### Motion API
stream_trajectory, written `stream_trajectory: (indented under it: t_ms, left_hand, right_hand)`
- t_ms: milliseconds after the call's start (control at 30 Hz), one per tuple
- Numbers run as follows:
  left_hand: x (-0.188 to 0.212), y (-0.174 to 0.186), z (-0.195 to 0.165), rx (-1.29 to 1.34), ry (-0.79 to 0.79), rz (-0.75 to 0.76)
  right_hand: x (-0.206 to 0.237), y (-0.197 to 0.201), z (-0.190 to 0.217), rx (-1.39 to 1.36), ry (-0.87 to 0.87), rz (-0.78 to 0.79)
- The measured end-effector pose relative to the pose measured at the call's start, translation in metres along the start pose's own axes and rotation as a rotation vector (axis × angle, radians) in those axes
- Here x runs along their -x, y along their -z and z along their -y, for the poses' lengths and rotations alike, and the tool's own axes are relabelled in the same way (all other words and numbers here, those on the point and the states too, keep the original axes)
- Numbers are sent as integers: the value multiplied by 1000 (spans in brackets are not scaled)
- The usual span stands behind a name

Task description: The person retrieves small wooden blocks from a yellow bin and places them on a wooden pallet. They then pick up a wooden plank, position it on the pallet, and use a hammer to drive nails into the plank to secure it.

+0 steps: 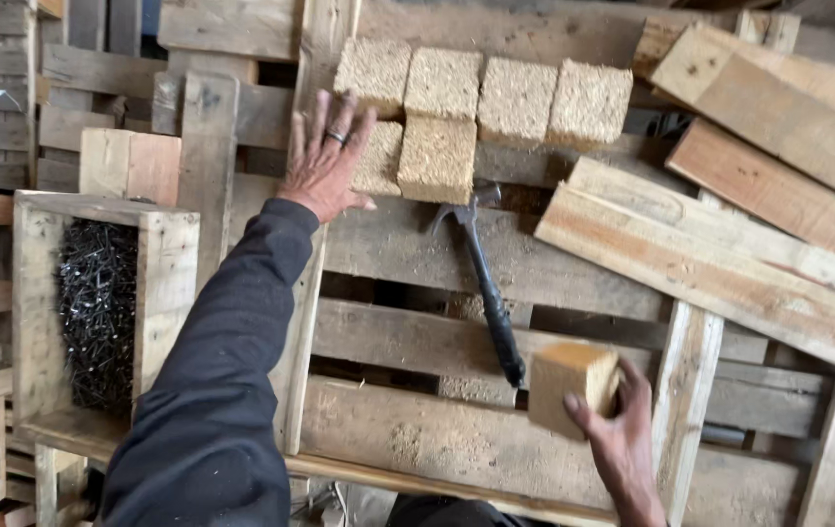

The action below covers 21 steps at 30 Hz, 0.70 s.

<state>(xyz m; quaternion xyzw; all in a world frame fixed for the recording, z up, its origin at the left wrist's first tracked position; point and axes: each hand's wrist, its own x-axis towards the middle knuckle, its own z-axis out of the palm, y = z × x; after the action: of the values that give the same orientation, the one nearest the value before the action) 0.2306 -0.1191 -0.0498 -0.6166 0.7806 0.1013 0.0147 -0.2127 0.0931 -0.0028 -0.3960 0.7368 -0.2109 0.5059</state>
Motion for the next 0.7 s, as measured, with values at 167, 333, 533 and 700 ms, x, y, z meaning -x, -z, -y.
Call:
stream_trajectory:
  t_ms: [167, 333, 533, 700]
  left_hand:
    - [-15, 14, -69, 72, -8, 109]
    - [-4, -30, -169, 414, 280, -311]
    - [58, -68, -248, 930, 721, 221]
    - [70, -76, -261, 1016, 737, 117]
  right_hand:
    - [-54, -23, 67, -38, 253, 2]
    - [-138, -64, 121, 12, 199, -28]
    - [-195, -115, 120, 722, 837, -152]
    - [-209, -115, 105, 729, 752, -94]
